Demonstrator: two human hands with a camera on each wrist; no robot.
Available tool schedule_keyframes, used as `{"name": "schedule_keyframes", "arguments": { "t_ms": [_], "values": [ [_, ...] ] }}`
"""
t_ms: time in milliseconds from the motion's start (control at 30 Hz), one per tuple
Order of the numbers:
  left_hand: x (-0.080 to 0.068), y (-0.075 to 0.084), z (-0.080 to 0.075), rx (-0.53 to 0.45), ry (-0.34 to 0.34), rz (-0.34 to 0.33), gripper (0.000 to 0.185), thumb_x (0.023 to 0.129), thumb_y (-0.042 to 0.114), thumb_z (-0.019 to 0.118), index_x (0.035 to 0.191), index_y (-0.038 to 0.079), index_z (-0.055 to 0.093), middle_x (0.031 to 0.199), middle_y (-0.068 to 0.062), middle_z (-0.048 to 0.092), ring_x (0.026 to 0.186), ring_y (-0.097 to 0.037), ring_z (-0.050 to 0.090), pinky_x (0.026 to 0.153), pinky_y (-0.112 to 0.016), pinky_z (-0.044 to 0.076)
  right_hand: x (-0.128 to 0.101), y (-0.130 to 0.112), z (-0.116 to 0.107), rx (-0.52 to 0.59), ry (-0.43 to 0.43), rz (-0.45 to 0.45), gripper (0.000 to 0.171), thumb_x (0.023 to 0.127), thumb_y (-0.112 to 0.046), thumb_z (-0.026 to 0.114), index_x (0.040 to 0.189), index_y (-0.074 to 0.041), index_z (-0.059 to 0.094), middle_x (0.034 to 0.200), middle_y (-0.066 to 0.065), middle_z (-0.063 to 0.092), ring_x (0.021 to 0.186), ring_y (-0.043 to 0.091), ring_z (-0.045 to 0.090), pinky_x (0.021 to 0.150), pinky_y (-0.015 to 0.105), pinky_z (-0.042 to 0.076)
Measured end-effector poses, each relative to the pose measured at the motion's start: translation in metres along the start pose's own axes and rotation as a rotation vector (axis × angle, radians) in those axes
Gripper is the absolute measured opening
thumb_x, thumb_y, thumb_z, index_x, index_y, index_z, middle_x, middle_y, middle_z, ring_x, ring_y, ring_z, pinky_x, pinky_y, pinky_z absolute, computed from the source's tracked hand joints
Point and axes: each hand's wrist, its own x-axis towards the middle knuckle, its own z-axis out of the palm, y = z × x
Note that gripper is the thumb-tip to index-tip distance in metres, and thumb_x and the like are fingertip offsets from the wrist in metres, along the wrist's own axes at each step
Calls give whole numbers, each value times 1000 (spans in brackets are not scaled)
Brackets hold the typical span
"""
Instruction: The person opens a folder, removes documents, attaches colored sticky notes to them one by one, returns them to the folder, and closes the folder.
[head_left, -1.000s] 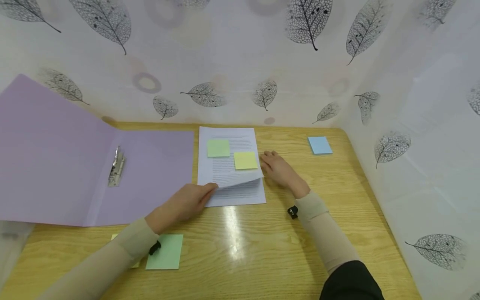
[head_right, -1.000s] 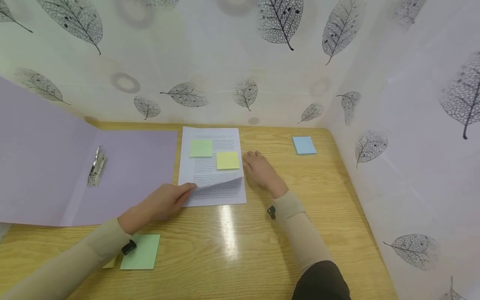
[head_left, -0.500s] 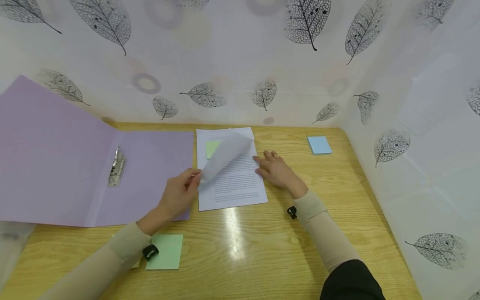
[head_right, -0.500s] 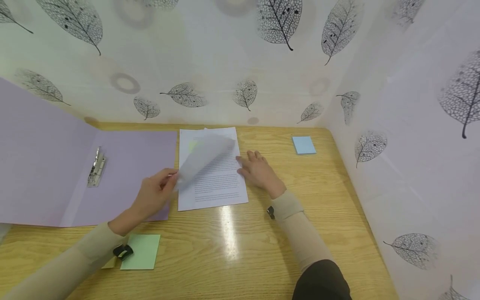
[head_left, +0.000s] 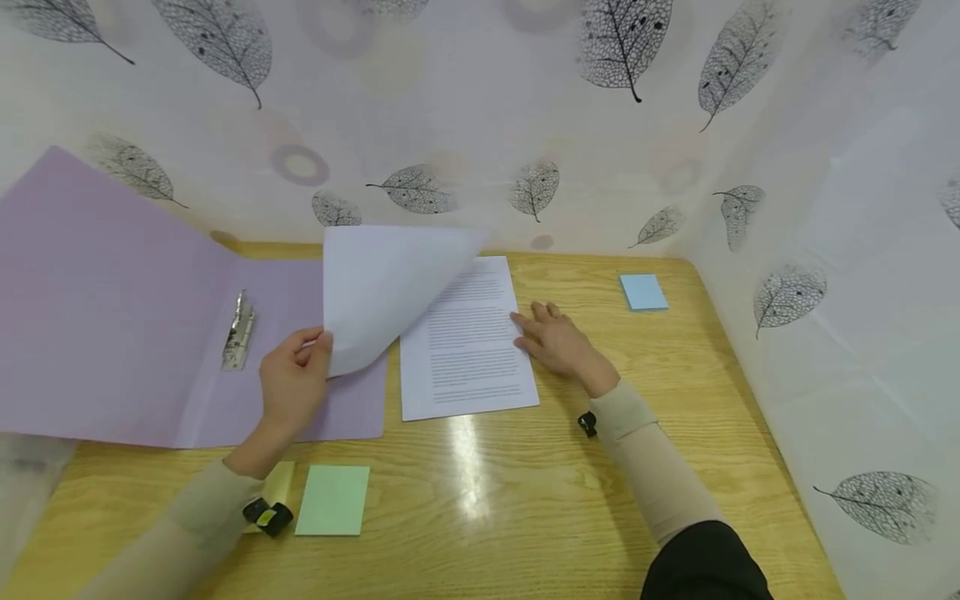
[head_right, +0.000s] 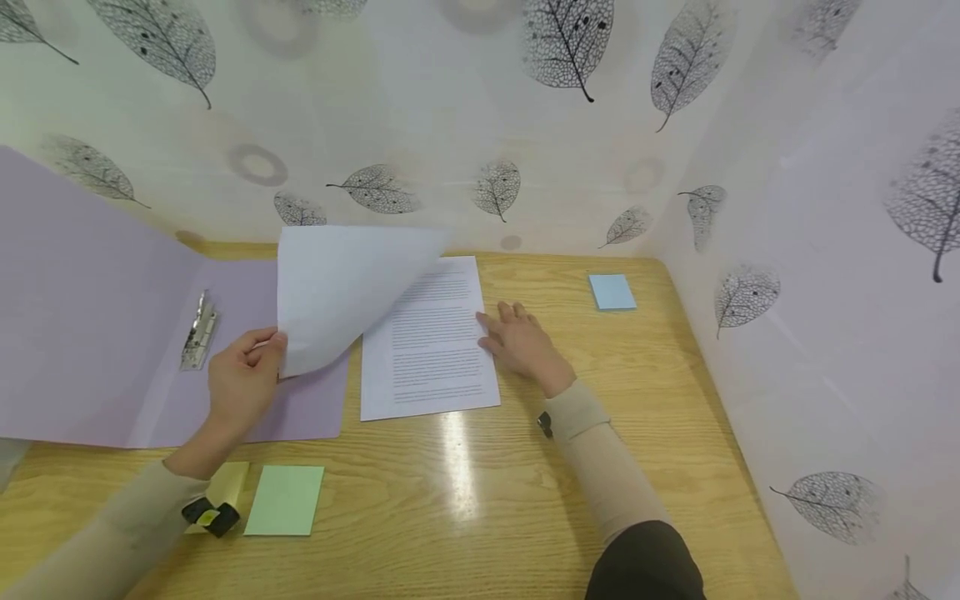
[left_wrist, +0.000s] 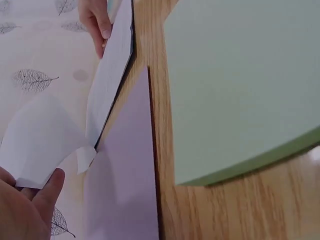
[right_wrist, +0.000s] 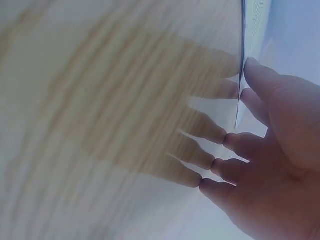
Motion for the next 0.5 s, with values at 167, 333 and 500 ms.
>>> {"name": "schedule_keyframes", "arguments": {
  "t_ms": [167,333,500],
  "values": [
    [2,-7,-16,-16,-10,-200,30,104,21,66,117,-5,75,70,10,76,53,8,61,49,-13,51,0,-2,-2,-6,-4,6,59,112,-36,51,165,-17,35,172,30,17,159,54,12,128,69,17],
    [3,-13,-27,-100,-17,-377,38,104,25,66,127,-6,71,69,33,67,62,6,69,61,-15,60,0,-2,-3,-14,-3,3,58,112,-36,51,165,-17,36,171,31,18,158,56,14,128,69,19],
    [-1,-17,-36,-212,-9,-518,41,103,19,66,132,-11,64,67,27,70,60,3,71,60,-18,61,1,-1,-1,-31,-4,2,58,112,-38,50,165,-18,35,171,31,19,158,56,15,127,70,20]
  ]
}}
